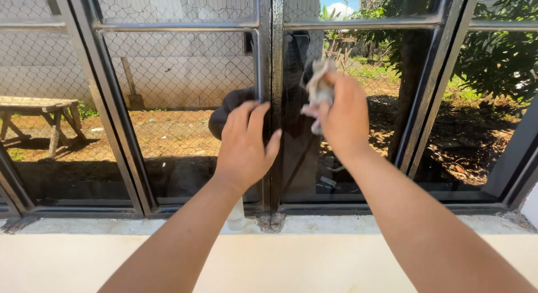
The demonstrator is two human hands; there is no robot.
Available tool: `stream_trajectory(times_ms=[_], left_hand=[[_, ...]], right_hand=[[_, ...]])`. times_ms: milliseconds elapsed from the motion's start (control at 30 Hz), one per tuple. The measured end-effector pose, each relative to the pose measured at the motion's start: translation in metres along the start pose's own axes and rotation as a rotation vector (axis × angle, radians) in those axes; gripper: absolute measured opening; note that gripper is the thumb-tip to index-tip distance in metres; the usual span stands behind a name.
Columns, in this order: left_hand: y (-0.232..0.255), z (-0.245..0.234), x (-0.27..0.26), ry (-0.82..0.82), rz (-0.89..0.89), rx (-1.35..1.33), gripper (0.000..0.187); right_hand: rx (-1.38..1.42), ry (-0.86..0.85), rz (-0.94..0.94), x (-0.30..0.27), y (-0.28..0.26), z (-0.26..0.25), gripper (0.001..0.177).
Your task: Cleaning the exterior glass of a window using a spray bottle and a cloth.
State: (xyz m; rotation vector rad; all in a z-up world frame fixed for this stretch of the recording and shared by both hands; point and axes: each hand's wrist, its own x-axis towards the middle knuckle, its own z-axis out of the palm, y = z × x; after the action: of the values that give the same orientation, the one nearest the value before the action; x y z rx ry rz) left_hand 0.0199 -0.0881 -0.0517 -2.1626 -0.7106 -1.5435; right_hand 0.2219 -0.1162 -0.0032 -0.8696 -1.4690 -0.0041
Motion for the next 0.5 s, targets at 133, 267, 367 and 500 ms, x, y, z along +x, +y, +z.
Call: stream_trajectory(times_ms=[133,267,367,500], left_hand=[[-0.001,0.023,0.043,0.143,0.003,-0.011,0.051],[-0.002,0.048,0.059,0.268,-0.082,-0.021,0.056],[-0.004,0.065,0.06,0.251,-0.115,0.034,0.064],[-0.008,0.073,0.051,0.217,-0.05,0.149,0.074]], right_hand=[[-0.385,0.165,-0.355,0.031,0.004,0.012,0.032],[-0.703,0.072,-0.751,0.014,0.024,0.023,0.049],[-0.735,-0.045,-0.753,-0.01,0.045,0.021,0.048],[-0.753,-0.167,-0.801,-0.05,0.073,0.011,0.042]])
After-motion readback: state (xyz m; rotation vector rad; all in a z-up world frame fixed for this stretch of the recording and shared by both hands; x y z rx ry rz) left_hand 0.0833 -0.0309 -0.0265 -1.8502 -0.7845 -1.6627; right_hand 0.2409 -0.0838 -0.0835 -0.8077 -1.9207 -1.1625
